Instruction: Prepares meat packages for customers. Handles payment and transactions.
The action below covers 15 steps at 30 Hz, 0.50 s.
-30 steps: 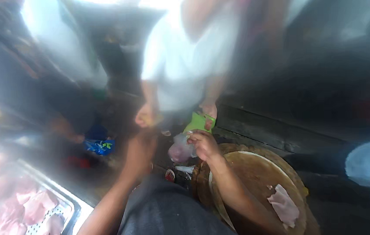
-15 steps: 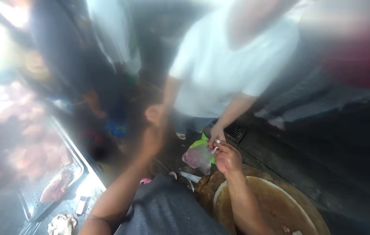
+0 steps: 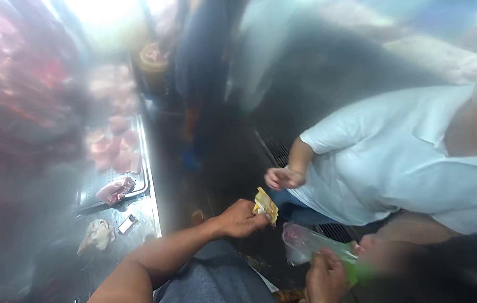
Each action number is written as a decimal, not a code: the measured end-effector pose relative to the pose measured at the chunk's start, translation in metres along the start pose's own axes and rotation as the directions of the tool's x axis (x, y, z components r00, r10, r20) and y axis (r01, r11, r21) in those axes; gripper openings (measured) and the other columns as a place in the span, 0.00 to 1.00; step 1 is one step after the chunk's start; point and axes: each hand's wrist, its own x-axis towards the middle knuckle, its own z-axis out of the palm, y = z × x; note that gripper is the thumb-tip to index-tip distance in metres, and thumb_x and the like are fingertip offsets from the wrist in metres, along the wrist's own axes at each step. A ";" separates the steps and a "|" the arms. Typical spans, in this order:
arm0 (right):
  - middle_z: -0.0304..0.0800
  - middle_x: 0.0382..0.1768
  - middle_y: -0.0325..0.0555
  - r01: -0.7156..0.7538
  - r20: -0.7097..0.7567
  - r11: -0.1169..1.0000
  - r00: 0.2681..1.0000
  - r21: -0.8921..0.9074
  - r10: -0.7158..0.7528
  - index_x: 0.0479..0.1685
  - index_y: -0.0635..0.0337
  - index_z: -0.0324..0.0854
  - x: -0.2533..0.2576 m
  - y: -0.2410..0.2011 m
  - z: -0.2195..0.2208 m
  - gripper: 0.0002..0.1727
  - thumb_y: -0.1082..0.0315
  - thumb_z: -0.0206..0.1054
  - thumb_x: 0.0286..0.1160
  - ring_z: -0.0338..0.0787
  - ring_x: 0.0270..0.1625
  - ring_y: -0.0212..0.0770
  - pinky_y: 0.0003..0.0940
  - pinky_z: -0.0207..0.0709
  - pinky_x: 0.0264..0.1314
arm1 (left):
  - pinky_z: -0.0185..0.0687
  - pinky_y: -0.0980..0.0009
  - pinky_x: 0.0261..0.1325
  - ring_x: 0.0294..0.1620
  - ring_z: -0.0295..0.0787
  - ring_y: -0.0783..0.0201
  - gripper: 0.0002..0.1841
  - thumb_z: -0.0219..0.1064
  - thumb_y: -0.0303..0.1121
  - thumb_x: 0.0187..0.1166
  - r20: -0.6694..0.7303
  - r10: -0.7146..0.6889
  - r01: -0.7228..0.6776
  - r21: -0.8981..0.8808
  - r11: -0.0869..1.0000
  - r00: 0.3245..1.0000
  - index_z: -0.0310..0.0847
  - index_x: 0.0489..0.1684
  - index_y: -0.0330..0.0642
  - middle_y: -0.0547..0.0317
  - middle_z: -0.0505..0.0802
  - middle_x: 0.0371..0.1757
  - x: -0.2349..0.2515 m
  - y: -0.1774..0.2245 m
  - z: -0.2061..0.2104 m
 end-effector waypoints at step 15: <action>0.95 0.28 0.37 0.293 0.675 0.934 0.648 0.207 -0.353 0.39 0.59 0.91 0.018 -0.138 0.169 0.10 0.63 0.79 0.64 0.92 0.28 0.29 0.25 0.89 0.32 | 0.84 0.54 0.44 0.34 0.87 0.58 0.26 0.57 0.52 0.89 -0.120 -0.224 0.237 0.108 0.965 0.967 0.87 0.41 0.34 0.51 0.90 0.32 -0.041 -0.020 -0.109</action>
